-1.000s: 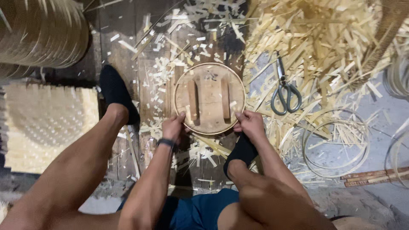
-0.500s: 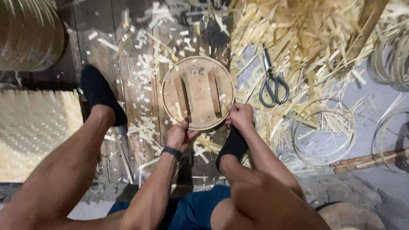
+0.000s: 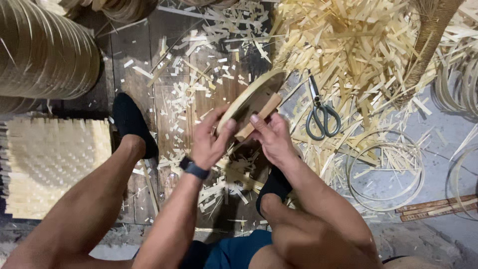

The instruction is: The person constructs a bamboo steamer basket by fitting a woven base into a circular frame, trimming the edges with shears, and assembling the components.

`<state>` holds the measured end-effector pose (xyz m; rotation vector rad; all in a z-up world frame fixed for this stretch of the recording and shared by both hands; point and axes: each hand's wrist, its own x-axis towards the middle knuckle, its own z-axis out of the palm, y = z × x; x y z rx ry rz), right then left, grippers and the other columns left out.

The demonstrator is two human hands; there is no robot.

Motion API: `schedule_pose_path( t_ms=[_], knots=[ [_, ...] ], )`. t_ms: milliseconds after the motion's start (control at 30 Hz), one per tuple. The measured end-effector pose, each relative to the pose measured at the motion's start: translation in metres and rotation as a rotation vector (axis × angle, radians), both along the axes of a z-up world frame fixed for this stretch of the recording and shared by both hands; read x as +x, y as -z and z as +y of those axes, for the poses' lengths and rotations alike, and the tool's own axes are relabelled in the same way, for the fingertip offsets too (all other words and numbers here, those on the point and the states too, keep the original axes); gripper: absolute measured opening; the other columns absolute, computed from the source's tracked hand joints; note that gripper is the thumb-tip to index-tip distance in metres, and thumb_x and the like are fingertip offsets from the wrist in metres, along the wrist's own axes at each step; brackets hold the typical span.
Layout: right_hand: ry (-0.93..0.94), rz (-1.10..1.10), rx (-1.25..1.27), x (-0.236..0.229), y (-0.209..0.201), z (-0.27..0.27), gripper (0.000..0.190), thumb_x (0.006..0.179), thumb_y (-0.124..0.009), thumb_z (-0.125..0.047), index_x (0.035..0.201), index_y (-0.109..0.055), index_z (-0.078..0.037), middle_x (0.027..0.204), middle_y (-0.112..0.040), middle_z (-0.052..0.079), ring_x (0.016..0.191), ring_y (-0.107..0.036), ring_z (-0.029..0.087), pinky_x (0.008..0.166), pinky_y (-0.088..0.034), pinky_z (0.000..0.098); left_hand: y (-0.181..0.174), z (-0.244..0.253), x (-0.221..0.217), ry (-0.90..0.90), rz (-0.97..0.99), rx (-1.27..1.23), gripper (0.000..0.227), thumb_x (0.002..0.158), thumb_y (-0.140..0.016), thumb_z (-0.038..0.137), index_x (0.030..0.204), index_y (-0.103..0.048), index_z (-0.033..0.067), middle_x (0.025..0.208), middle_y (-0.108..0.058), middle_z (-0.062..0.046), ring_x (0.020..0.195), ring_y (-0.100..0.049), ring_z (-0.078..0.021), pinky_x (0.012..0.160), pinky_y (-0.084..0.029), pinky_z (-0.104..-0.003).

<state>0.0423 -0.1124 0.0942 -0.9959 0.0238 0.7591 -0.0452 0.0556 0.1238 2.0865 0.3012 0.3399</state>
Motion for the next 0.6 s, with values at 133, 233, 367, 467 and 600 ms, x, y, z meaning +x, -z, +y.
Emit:
schedule_pose_path(
  t_ms=[133, 233, 367, 467, 600],
  knots=[
    [0.05, 0.037, 0.046, -0.003, 0.002, -0.007, 0.033, 0.094, -0.07, -0.011, 0.119, -0.059, 0.008, 0.111, -0.069, 0.022, 0.098, -0.074, 0.029, 0.083, -0.068, 0.0473, -0.012, -0.01, 0.016, -0.006, 0.087, 0.009, 0.048, 0.109, -0.05, 0.043, 0.142, -0.064, 0.0106, 0.09, -0.074, -0.016, 0.077, -0.073, -0.019, 0.069, -0.059, -0.034],
    [0.038, 0.059, 0.047, -0.003, 0.006, -0.019, 0.035, 0.093, -0.069, -0.01, 0.121, -0.057, 0.007, 0.114, -0.067, 0.02, 0.104, -0.073, 0.03, 0.085, -0.063, 0.0488, -0.014, -0.007, 0.023, 0.046, 0.243, -0.009, 0.053, 0.102, -0.049, 0.046, 0.139, -0.067, 0.0125, 0.08, -0.078, -0.012, 0.062, -0.073, -0.018, 0.056, -0.058, -0.034],
    [0.023, 0.059, 0.121, -0.002, 0.006, -0.038, 0.043, 0.093, -0.069, -0.011, 0.129, -0.055, 0.006, 0.118, -0.066, 0.017, 0.112, -0.069, 0.03, 0.092, -0.059, 0.0554, -0.017, -0.013, 0.031, 0.176, 0.109, 0.113, 0.053, 0.104, -0.051, 0.046, 0.136, -0.066, 0.0077, 0.11, -0.077, -0.016, 0.075, -0.077, -0.0202, 0.058, -0.063, -0.034],
    [0.041, 0.143, 0.142, -0.005, 0.006, -0.052, 0.051, 0.089, -0.068, -0.012, 0.135, -0.05, -0.002, 0.121, -0.067, 0.012, 0.115, -0.067, 0.027, 0.097, -0.06, 0.0556, -0.021, -0.024, 0.033, 0.273, -0.03, 0.183, 0.047, 0.109, -0.053, 0.046, 0.138, -0.064, 0.0104, 0.122, -0.075, -0.016, 0.091, -0.079, -0.0247, 0.074, -0.065, -0.037],
    [0.027, 0.181, 0.221, -0.003, 0.012, -0.059, 0.052, 0.094, -0.067, -0.009, 0.142, -0.048, 0.002, 0.128, -0.065, 0.016, 0.119, -0.064, 0.03, 0.098, -0.057, 0.0535, -0.023, -0.023, 0.035, 0.331, -0.159, 0.228, 0.045, 0.114, -0.051, 0.044, 0.148, -0.057, 0.0149, 0.128, -0.073, -0.015, 0.106, -0.078, -0.0295, 0.086, -0.065, -0.039]
  ],
)
